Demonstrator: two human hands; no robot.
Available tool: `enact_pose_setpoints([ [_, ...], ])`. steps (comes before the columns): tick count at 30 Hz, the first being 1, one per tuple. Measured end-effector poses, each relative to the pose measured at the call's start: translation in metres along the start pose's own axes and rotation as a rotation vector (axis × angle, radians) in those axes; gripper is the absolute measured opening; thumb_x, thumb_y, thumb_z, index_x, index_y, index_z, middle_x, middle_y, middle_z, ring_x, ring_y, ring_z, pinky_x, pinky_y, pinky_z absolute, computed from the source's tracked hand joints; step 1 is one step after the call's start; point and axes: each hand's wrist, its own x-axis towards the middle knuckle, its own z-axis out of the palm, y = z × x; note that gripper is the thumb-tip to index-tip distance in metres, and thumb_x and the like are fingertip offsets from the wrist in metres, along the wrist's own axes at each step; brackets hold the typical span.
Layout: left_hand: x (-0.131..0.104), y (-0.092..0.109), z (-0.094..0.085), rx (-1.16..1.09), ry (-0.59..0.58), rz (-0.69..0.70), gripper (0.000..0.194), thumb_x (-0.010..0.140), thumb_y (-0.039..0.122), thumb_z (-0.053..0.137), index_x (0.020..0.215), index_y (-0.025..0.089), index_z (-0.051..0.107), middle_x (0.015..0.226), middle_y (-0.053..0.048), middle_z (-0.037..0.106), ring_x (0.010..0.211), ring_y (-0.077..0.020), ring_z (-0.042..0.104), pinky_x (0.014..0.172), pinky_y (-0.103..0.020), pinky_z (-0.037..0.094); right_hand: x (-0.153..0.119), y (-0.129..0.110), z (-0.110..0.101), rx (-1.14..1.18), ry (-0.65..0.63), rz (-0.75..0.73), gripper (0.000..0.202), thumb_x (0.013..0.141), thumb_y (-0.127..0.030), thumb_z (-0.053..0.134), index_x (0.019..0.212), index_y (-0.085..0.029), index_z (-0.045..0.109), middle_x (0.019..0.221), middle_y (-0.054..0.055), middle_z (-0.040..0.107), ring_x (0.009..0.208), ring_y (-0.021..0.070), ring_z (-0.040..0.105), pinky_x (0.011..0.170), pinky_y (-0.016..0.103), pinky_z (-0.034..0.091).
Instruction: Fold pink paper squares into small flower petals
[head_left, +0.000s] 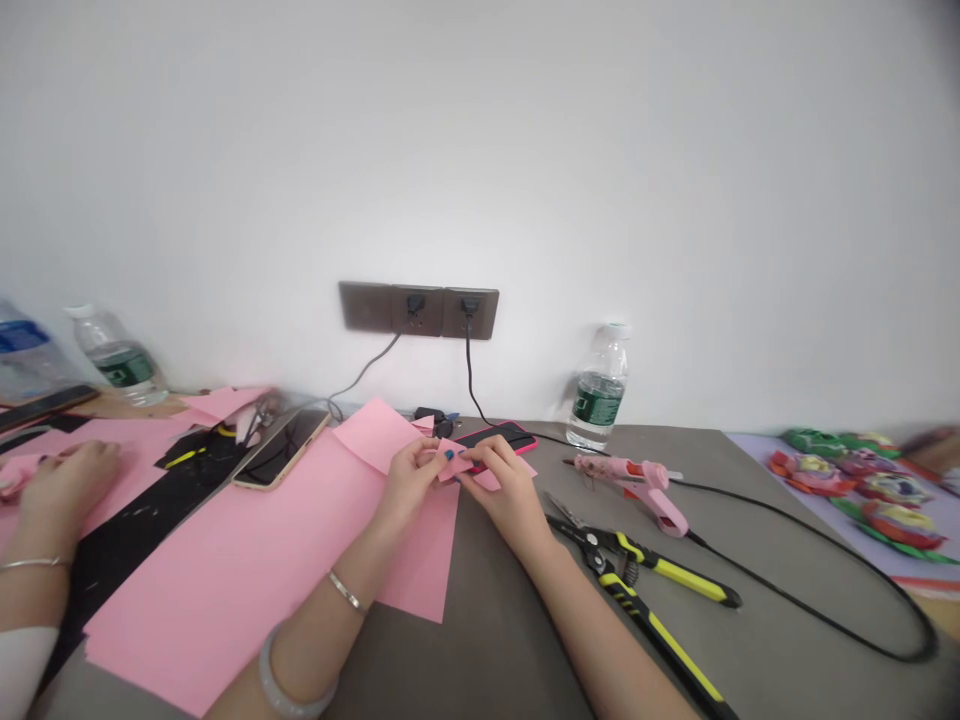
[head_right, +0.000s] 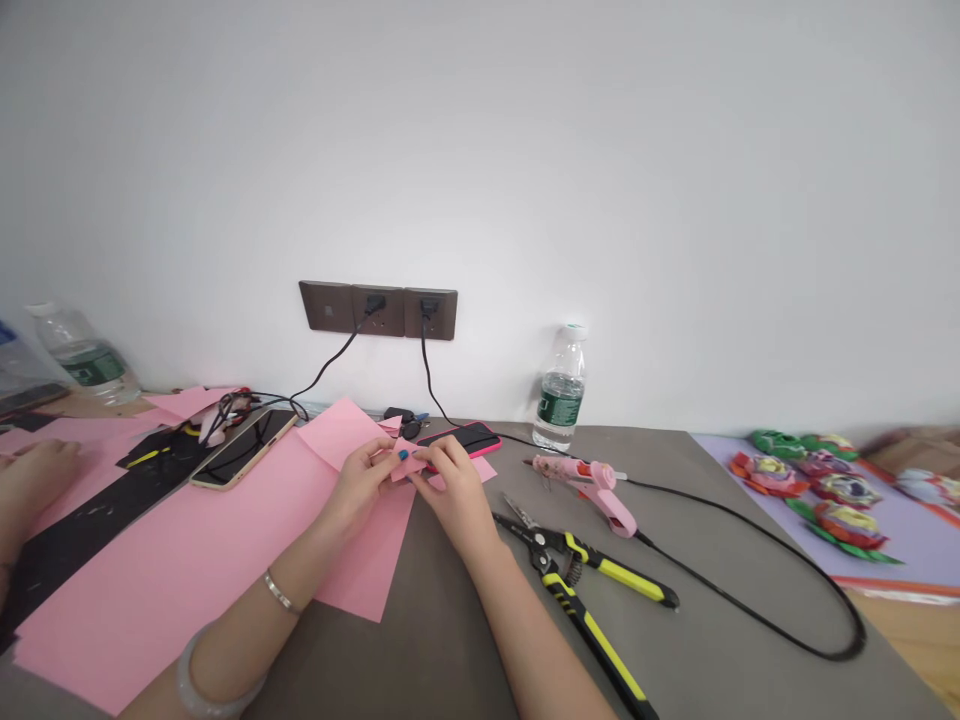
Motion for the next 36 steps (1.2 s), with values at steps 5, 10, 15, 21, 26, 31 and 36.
enact_pose_setpoints([
  [5, 0.002, 0.002, -0.003, 0.090, -0.006, 0.036, 0.027, 0.067, 0.033, 0.080, 0.083, 0.015, 0.069, 0.057, 0.002, 0.064, 0.054, -0.0125, 0.060, 0.055, -0.022, 0.047, 0.002, -0.001, -0.003, 0.055, -0.030, 0.022, 0.007, 0.087, -0.020, 0.064, 0.094, -0.022, 0.065, 0.082, 0.003, 0.056, 0.076, 0.0186, 0.059, 0.069, 0.030, 0.051],
  [10, 0.003, 0.005, -0.005, 0.222, -0.046, 0.109, 0.018, 0.071, 0.027, 0.075, 0.085, 0.016, 0.070, 0.061, 0.001, 0.068, 0.060, -0.0153, 0.065, 0.059, -0.023, 0.048, 0.002, 0.001, -0.005, 0.126, -0.055, 0.068, 0.006, 0.085, -0.016, 0.065, 0.090, -0.020, 0.065, 0.078, 0.001, 0.056, 0.070, 0.0160, 0.057, 0.064, 0.027, 0.049],
  [15, 0.002, 0.006, -0.005, 0.331, -0.045, 0.184, 0.014, 0.072, 0.023, 0.072, 0.084, 0.017, 0.069, 0.065, 0.001, 0.070, 0.063, -0.0154, 0.065, 0.059, -0.022, 0.046, 0.001, 0.002, -0.006, 0.128, -0.053, 0.077, 0.006, 0.086, -0.015, 0.062, 0.086, -0.020, 0.065, 0.077, 0.001, 0.056, 0.067, 0.0152, 0.056, 0.060, 0.026, 0.047],
  [21, 0.000, 0.007, -0.002, 0.261, -0.067, 0.130, 0.018, 0.071, 0.030, 0.075, 0.082, 0.017, 0.068, 0.063, 0.000, 0.068, 0.061, -0.0152, 0.065, 0.058, -0.022, 0.046, 0.003, -0.007, -0.008, 0.069, -0.026, 0.070, 0.014, 0.088, -0.013, 0.053, 0.081, -0.021, 0.061, 0.078, 0.002, 0.054, 0.071, 0.0158, 0.055, 0.064, 0.027, 0.046],
  [26, 0.000, 0.007, -0.001, 0.242, -0.100, 0.112, 0.021, 0.071, 0.033, 0.076, 0.083, 0.017, 0.069, 0.067, -0.001, 0.070, 0.063, -0.0145, 0.064, 0.057, -0.020, 0.045, 0.002, -0.002, -0.005, 0.150, 0.033, 0.225, 0.012, 0.084, -0.014, 0.052, 0.074, -0.021, 0.053, 0.067, -0.002, 0.051, 0.059, 0.0135, 0.047, 0.054, 0.025, 0.040],
  [31, 0.000, 0.010, 0.001, 0.239, -0.130, 0.140, 0.024, 0.069, 0.035, 0.077, 0.082, 0.017, 0.070, 0.076, -0.004, 0.072, 0.073, -0.0172, 0.066, 0.063, -0.022, 0.048, 0.000, 0.001, -0.001, 0.222, 0.028, 0.312, 0.010, 0.083, -0.017, 0.052, 0.074, -0.021, 0.053, 0.064, -0.002, 0.052, 0.056, 0.0131, 0.048, 0.051, 0.024, 0.038],
  [36, -0.001, 0.010, 0.001, 0.257, -0.164, 0.193, 0.021, 0.068, 0.030, 0.079, 0.081, 0.017, 0.070, 0.079, -0.003, 0.071, 0.076, -0.0173, 0.066, 0.072, -0.024, 0.050, 0.000, 0.000, -0.002, 0.250, 0.005, 0.329, 0.010, 0.084, -0.019, 0.054, 0.074, -0.021, 0.052, 0.063, -0.003, 0.051, 0.056, 0.0131, 0.047, 0.050, 0.024, 0.037],
])
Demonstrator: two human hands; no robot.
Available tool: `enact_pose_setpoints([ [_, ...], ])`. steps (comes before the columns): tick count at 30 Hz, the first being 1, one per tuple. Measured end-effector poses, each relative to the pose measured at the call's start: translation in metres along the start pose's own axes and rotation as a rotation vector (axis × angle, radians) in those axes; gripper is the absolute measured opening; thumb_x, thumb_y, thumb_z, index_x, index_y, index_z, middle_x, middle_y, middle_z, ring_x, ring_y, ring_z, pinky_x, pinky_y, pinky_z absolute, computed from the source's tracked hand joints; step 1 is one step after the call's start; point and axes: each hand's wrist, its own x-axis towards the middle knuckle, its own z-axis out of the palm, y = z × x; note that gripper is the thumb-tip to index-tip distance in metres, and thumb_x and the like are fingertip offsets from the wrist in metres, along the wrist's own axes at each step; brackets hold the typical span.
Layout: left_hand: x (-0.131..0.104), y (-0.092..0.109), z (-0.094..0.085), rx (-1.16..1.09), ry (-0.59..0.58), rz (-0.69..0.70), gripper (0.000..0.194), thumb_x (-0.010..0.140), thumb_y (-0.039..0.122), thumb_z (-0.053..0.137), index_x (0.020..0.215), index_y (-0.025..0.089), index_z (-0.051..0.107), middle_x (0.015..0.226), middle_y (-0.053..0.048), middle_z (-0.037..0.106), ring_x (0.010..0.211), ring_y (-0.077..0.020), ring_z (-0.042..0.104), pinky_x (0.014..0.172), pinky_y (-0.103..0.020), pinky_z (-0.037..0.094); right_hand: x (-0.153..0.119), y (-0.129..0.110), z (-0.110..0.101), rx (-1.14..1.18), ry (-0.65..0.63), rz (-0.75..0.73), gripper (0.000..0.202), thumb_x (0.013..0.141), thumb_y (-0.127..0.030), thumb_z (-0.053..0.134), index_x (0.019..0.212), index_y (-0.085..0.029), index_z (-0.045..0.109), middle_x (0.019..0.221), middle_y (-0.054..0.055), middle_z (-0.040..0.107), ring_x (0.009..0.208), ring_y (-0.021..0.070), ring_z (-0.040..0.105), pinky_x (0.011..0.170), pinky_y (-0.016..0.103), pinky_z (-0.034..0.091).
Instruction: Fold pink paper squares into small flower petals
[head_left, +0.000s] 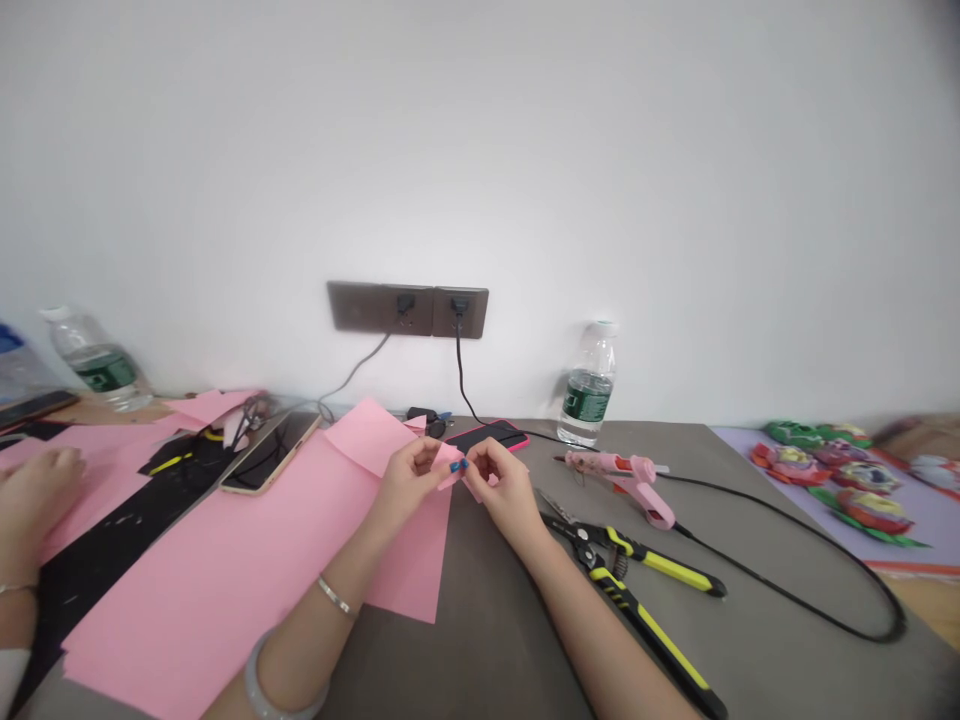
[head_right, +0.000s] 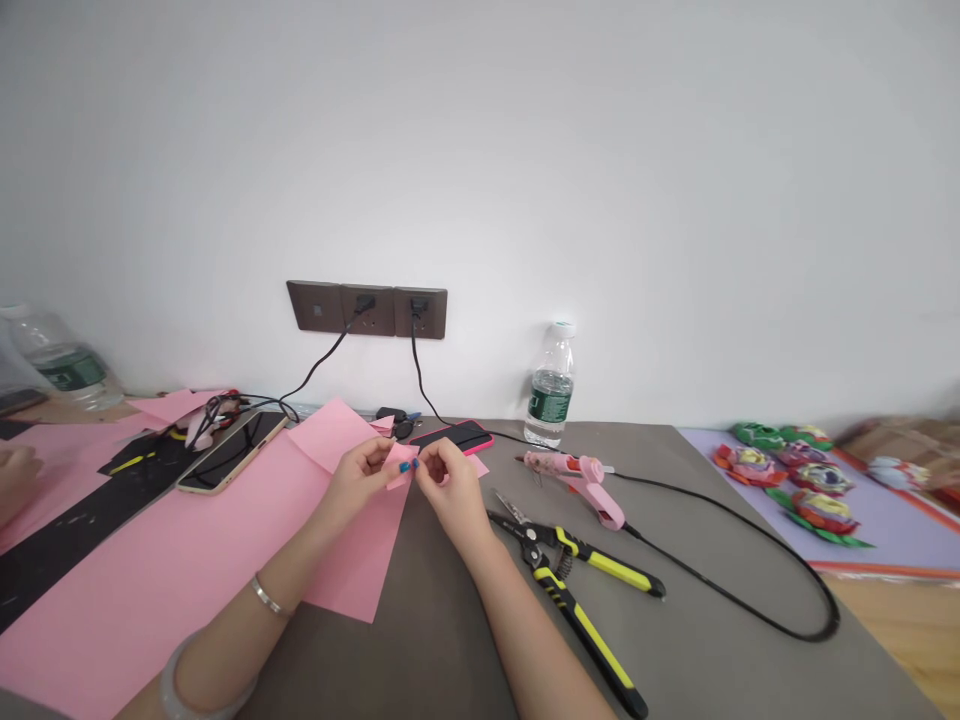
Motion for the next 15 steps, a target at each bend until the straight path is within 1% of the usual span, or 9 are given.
enact_pose_setpoints([
  [9, -0.0026, 0.0060, 0.0040, -0.056, 0.017, -0.030, 0.021, 0.066, 0.033, 0.080, 0.069, 0.017, 0.066, 0.068, 0.000, 0.064, 0.068, -0.0145, 0.060, 0.066, -0.024, 0.049, -0.0011, -0.0003, 0.0024, 0.049, -0.048, -0.016, 0.011, 0.090, -0.022, 0.048, 0.079, -0.021, 0.048, 0.067, -0.002, 0.049, 0.057, 0.0131, 0.046, 0.052, 0.024, 0.039],
  [15, -0.0017, 0.0069, 0.0062, -0.045, 0.079, 0.012, 0.029, 0.064, 0.034, 0.081, 0.059, 0.018, 0.057, 0.060, 0.004, 0.052, 0.061, -0.0118, 0.051, 0.061, -0.022, 0.044, -0.0014, 0.0001, 0.0050, 0.117, -0.055, 0.008, 0.014, 0.093, -0.028, 0.047, 0.081, -0.021, 0.047, 0.070, -0.002, 0.048, 0.059, 0.0131, 0.046, 0.054, 0.024, 0.039],
])
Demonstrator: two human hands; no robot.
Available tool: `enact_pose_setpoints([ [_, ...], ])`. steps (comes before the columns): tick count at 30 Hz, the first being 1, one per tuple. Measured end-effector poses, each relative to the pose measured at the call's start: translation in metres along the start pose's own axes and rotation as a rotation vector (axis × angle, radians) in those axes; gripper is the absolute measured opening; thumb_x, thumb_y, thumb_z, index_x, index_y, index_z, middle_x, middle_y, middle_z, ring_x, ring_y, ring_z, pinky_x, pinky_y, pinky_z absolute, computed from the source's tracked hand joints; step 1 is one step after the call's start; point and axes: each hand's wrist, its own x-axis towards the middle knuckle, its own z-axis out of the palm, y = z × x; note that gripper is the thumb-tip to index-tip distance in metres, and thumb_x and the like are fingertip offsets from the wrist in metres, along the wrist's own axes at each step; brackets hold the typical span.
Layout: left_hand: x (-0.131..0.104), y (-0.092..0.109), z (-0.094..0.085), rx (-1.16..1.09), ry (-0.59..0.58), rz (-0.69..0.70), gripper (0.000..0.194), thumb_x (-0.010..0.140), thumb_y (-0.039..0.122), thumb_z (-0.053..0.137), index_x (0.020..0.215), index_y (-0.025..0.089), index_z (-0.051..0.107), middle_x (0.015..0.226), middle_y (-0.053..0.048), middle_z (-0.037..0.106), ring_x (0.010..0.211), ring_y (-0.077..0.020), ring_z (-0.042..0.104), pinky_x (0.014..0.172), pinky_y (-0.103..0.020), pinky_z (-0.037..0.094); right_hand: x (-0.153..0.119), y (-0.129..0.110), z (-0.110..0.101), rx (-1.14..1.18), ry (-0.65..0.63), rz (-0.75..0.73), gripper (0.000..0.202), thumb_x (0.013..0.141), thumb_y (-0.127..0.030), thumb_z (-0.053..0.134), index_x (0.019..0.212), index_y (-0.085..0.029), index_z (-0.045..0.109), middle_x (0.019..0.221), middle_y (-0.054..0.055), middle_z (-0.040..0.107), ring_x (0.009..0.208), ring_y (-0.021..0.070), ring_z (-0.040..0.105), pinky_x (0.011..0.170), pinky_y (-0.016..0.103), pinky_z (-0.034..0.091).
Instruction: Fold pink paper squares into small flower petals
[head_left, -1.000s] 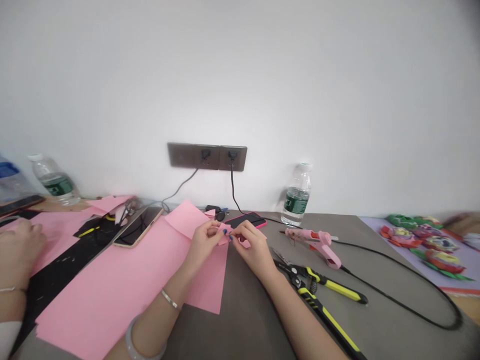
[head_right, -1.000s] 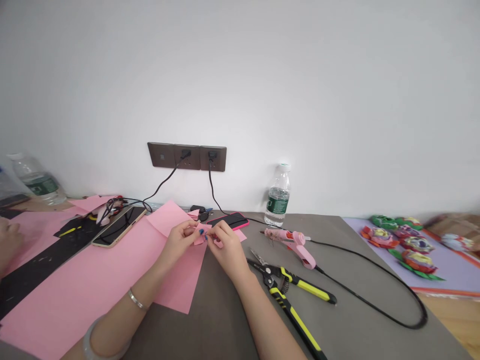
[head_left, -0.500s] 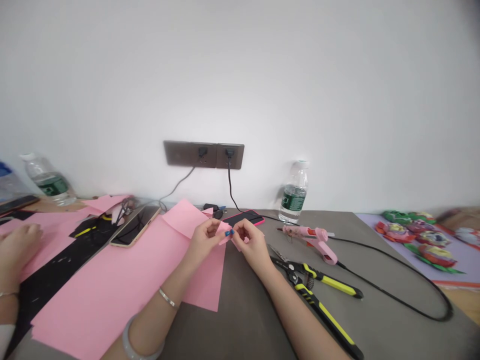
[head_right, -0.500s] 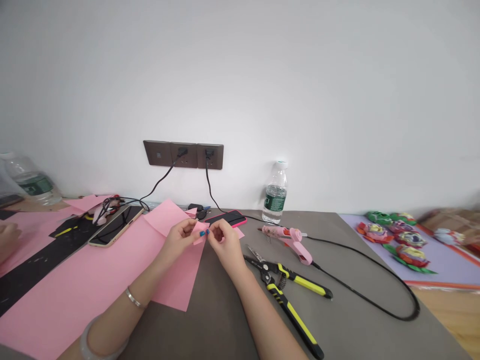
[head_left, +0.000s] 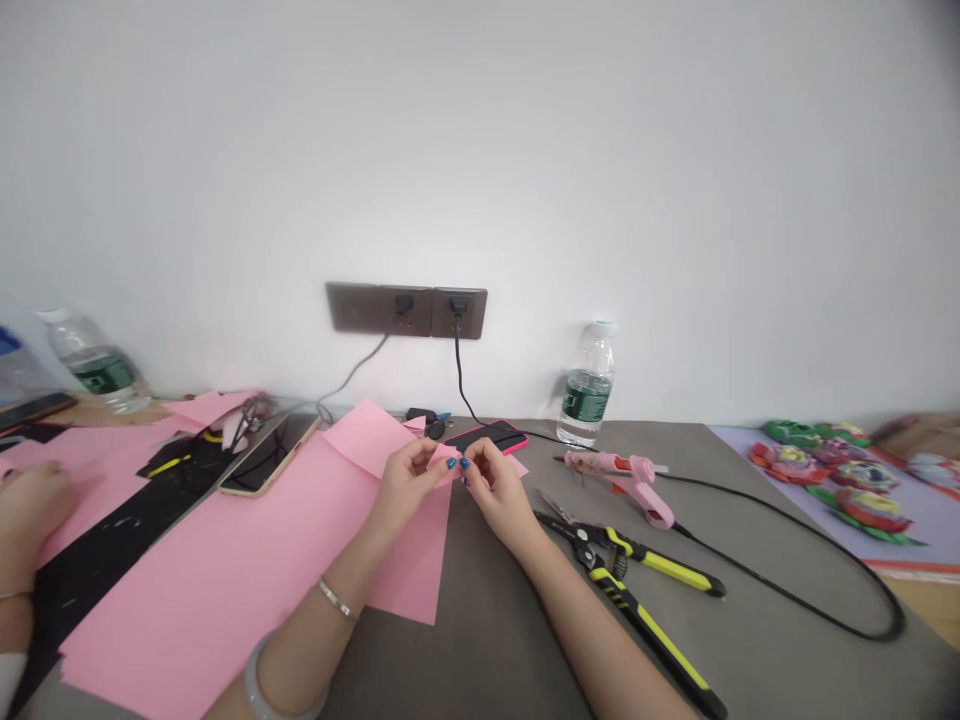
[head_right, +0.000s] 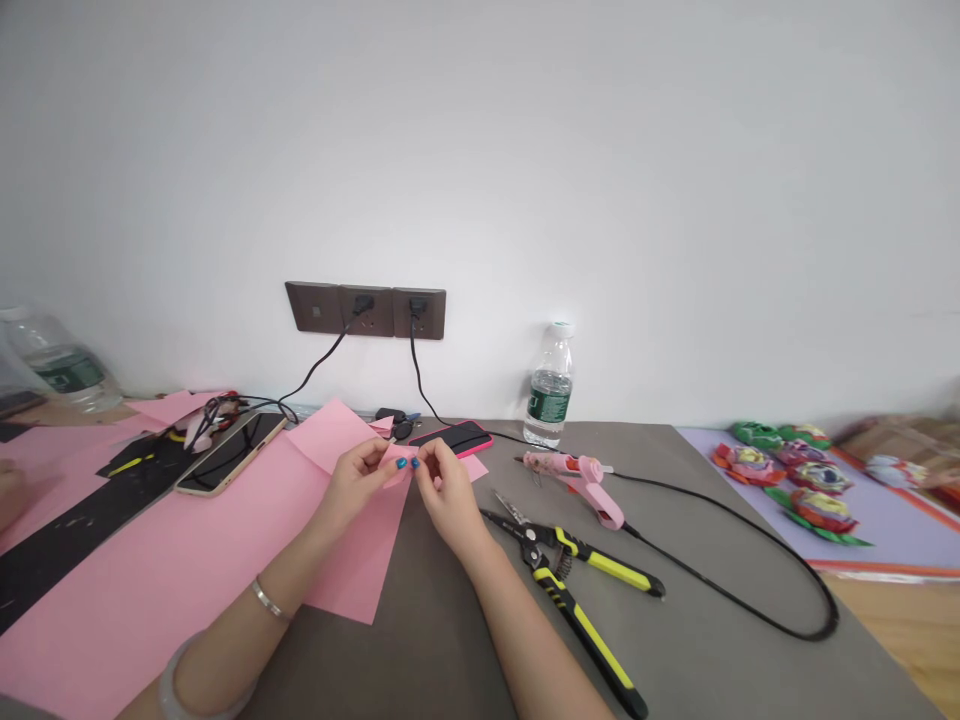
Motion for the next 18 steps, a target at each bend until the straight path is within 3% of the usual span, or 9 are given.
enact_pose_setpoints([
  [6, 0.001, -0.004, -0.001, 0.054, 0.022, 0.038, 0.028, 0.067, 0.035, 0.077, 0.060, 0.017, 0.057, 0.060, 0.005, 0.048, 0.062, -0.0113, 0.047, 0.060, -0.021, 0.039, 0.000, 0.004, 0.002, 0.117, 0.030, 0.053, 0.015, 0.091, -0.035, 0.052, 0.085, -0.022, 0.048, 0.072, -0.002, 0.049, 0.057, 0.0123, 0.046, 0.050, 0.023, 0.039],
  [13, 0.001, -0.010, -0.004, 0.063, 0.001, 0.053, 0.018, 0.073, 0.034, 0.073, 0.076, 0.017, 0.067, 0.075, -0.002, 0.065, 0.077, -0.0166, 0.059, 0.072, -0.024, 0.046, 0.003, 0.003, 0.002, 0.173, -0.001, 0.126, 0.027, 0.087, -0.043, 0.057, 0.073, -0.021, 0.052, 0.061, -0.002, 0.052, 0.054, 0.0138, 0.053, 0.051, 0.025, 0.045],
  [18, 0.001, -0.011, -0.005, 0.069, -0.043, 0.040, 0.023, 0.072, 0.032, 0.075, 0.086, 0.017, 0.067, 0.087, -0.005, 0.073, 0.085, -0.0197, 0.067, 0.076, -0.028, 0.050, 0.003, 0.004, -0.002, 0.206, 0.022, 0.242, 0.031, 0.082, -0.047, 0.062, 0.069, -0.020, 0.055, 0.056, -0.002, 0.055, 0.048, 0.0119, 0.051, 0.044, 0.022, 0.041],
])
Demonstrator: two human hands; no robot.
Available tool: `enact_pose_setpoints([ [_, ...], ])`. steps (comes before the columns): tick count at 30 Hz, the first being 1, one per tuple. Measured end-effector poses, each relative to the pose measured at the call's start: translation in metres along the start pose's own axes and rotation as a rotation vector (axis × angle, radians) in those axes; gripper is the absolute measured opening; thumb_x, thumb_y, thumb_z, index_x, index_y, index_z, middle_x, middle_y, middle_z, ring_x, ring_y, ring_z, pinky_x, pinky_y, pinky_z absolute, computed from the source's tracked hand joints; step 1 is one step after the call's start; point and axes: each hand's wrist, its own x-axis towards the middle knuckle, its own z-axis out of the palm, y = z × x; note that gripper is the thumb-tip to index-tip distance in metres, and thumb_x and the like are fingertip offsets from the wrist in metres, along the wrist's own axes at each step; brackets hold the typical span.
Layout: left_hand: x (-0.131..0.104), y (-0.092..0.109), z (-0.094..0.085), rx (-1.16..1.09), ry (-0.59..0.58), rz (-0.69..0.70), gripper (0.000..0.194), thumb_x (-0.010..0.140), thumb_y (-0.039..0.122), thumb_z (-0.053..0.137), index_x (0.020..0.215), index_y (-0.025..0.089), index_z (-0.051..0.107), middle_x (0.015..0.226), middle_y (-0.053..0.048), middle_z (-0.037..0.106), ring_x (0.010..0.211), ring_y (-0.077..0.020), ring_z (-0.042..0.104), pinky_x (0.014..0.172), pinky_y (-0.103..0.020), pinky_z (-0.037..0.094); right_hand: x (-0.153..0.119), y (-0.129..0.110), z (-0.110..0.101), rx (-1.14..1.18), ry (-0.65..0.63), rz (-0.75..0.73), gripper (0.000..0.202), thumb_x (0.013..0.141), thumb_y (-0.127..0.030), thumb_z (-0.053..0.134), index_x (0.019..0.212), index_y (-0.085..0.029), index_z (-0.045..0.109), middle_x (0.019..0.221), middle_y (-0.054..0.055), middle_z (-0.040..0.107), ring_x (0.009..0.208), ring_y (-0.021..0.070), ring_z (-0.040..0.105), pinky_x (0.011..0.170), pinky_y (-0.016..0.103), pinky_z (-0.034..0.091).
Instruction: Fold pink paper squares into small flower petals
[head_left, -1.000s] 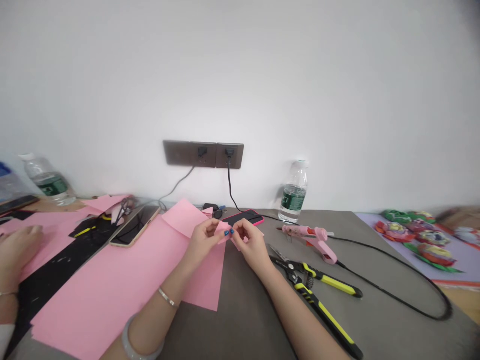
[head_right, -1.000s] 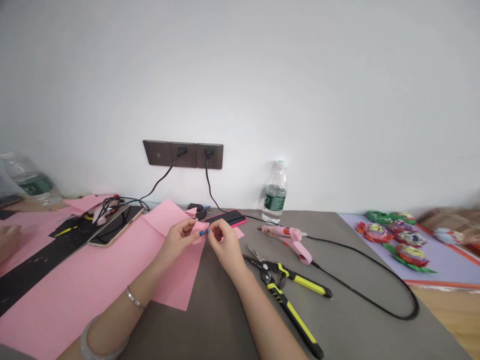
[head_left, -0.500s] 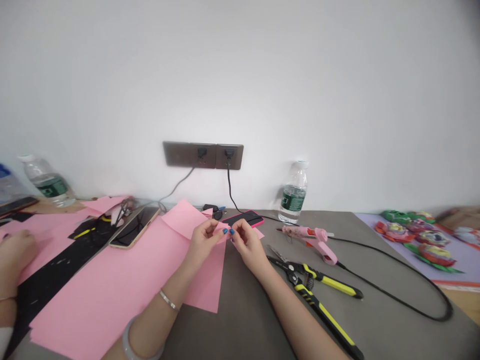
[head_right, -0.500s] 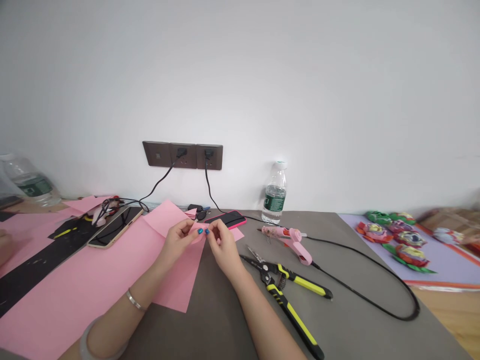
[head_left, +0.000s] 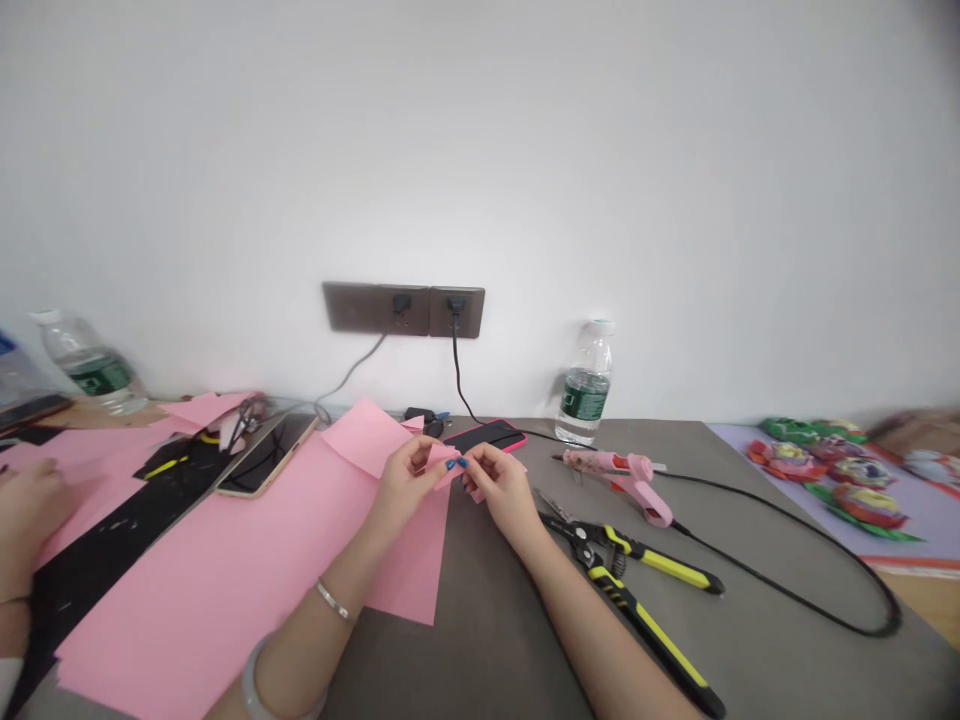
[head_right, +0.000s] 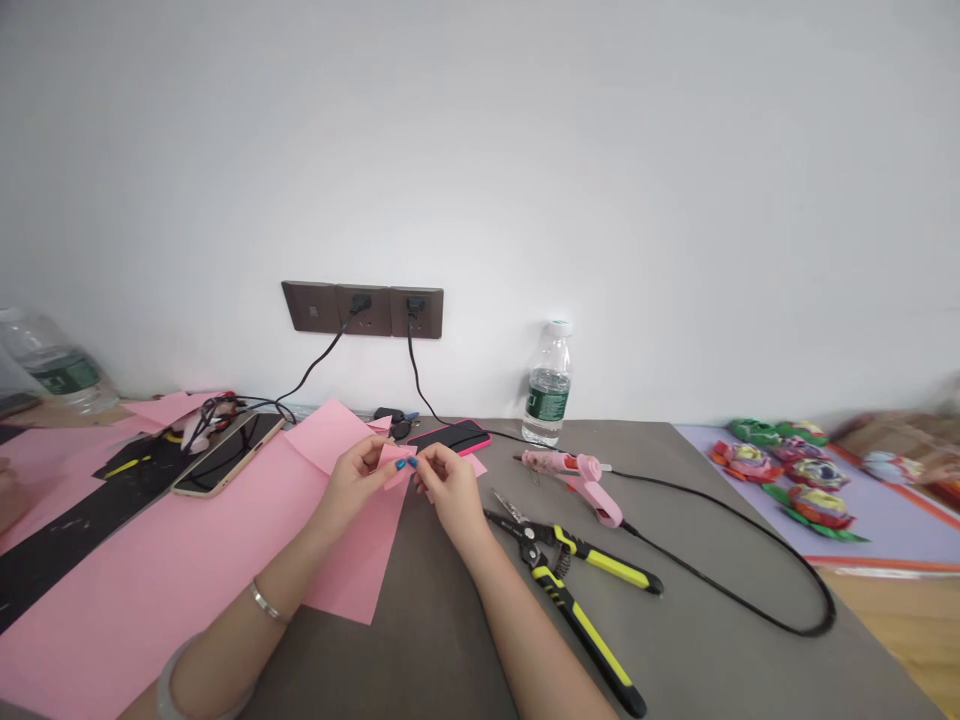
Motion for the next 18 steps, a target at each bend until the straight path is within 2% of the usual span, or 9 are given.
enact_pose_setpoints([
  [2, 0.0001, 0.0006, -0.0006, -0.009, -0.007, -0.021, 0.027, 0.071, 0.033, 0.076, 0.090, 0.017, 0.067, 0.092, -0.007, 0.075, 0.088, -0.0213, 0.068, 0.078, -0.030, 0.052, 0.0004, -0.0014, -0.0012, 0.024, -0.007, 0.018, 0.032, 0.079, -0.049, 0.065, 0.069, -0.020, 0.057, 0.057, -0.001, 0.057, 0.050, 0.0125, 0.054, 0.043, 0.022, 0.042],
  [7, 0.0017, 0.0032, -0.0018, 0.055, 0.050, -0.047, 0.025, 0.070, 0.034, 0.074, 0.087, 0.016, 0.070, 0.085, -0.006, 0.074, 0.080, -0.0196, 0.067, 0.071, -0.028, 0.051, 0.0030, -0.0025, -0.0016, 0.101, -0.064, 0.020, 0.034, 0.074, -0.052, 0.070, 0.075, -0.020, 0.061, 0.065, 0.000, 0.063, 0.057, 0.0140, 0.060, 0.056, 0.027, 0.052],
  [12, 0.0032, 0.0026, -0.0035, 0.077, 0.030, -0.068, 0.023, 0.066, 0.031, 0.076, 0.083, 0.017, 0.072, 0.093, -0.007, 0.074, 0.089, -0.0220, 0.067, 0.078, -0.030, 0.051, 0.0031, -0.0013, -0.0023, 0.084, -0.128, 0.040, 0.036, 0.077, -0.055, 0.067, 0.075, -0.020, 0.059, 0.063, -0.001, 0.060, 0.057, 0.0138, 0.058, 0.056, 0.027, 0.050],
  [18, 0.0044, -0.0020, -0.0072, 0.041, -0.010, -0.100, 0.024, 0.065, 0.035, 0.078, 0.078, 0.015, 0.073, 0.079, -0.005, 0.074, 0.076, -0.0198, 0.066, 0.070, -0.028, 0.050, -0.0008, -0.0050, -0.0024, 0.036, -0.217, -0.012, 0.035, 0.083, -0.053, 0.062, 0.078, -0.020, 0.056, 0.065, -0.003, 0.055, 0.058, 0.0121, 0.052, 0.057, 0.025, 0.045],
])
